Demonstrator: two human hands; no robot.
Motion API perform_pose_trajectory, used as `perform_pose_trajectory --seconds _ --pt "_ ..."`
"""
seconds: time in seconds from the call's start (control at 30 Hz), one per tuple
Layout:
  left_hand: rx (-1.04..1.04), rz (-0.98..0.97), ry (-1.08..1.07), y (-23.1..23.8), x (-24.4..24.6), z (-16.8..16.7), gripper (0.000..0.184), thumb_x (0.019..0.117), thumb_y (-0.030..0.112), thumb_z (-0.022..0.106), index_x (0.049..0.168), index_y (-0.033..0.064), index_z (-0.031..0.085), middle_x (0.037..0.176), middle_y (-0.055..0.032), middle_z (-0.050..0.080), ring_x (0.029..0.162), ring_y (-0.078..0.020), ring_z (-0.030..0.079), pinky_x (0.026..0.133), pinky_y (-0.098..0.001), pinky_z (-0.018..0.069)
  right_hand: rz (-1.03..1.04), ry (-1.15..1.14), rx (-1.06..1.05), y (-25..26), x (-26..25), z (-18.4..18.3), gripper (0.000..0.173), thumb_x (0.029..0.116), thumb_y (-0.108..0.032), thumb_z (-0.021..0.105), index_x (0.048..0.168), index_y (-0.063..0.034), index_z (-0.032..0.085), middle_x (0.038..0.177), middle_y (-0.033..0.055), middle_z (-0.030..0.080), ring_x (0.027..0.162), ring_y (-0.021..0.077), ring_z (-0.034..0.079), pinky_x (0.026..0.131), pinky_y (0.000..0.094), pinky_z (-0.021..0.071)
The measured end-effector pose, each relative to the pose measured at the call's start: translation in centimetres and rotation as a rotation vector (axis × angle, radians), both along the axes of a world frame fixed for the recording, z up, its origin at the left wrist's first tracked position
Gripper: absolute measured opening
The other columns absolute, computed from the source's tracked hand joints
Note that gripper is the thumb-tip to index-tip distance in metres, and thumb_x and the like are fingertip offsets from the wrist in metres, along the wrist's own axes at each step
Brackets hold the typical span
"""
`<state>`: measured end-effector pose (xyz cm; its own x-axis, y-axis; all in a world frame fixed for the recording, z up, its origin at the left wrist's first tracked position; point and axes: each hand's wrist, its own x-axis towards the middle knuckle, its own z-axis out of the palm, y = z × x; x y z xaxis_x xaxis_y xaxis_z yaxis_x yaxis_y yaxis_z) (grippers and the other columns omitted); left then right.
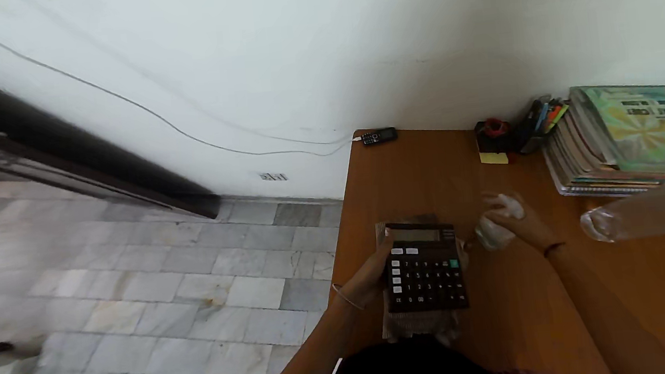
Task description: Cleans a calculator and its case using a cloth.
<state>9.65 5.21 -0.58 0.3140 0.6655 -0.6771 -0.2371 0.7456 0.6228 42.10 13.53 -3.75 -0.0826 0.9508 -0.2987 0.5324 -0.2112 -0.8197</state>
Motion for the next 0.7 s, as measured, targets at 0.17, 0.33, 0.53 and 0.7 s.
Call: perform_pose_trajectory --seconds 0.17,0.33,0.53,0.7 --pt "0.044 0.076 -0.013 -0.8 -1.9 -0.1 0.061 0.1100 0.048 0.011 0.123 0.0078 0.056 0.096 -0.0052 0.071 0.090 -0.0124 0.071 0.082 -0.0291 0.0595 -0.291 0.106 0.138 -0.1 4.4 -2.8 0.054 0.0935 -0.006 0.071 0.143 0.0025 0.051 0.137 0.0196 0.062 0.123 0.0292 0.062 0.104 0.0448 0.0499" --pt "0.067 0.147 0.096 -1.2 -4.4 0.1 0.061 0.1109 0.043 0.009 0.122 0.0068 0.056 0.092 -0.0053 0.072 0.086 -0.0120 0.071 0.077 -0.0277 0.0596 -0.363 -0.110 0.123 -1.9 6.4 -2.7 0.078 0.0858 -0.011 0.081 0.151 0.0023 0.040 0.145 0.0294 0.051 0.132 0.0422 0.051 0.109 0.0576 0.0428" --pt "0.027 0.193 0.150 -2.1 -5.7 -0.1 0.064 0.1096 0.047 0.006 0.125 0.0085 0.055 0.095 -0.0052 0.072 0.088 -0.0129 0.072 0.078 -0.0296 0.0598 -0.568 -0.023 -0.177 -9.1 -2.3 -3.0 0.040 0.1076 -0.017 0.051 0.133 0.0140 0.055 0.133 0.0344 0.058 0.122 0.0427 0.058 0.106 0.0525 0.0445" --pt "-0.001 0.191 0.121 -2.2 -4.8 -0.7 0.063 0.1101 0.047 0.009 0.121 0.0073 0.056 0.091 -0.0063 0.072 0.084 -0.0139 0.072 0.075 -0.0294 0.0598 -0.256 -0.205 -0.180 -6.4 -10.3 -5.4 0.050 0.1024 -0.031 0.063 0.136 0.0059 0.058 0.133 0.0296 0.061 0.125 0.0434 0.058 0.107 0.0562 0.0446"
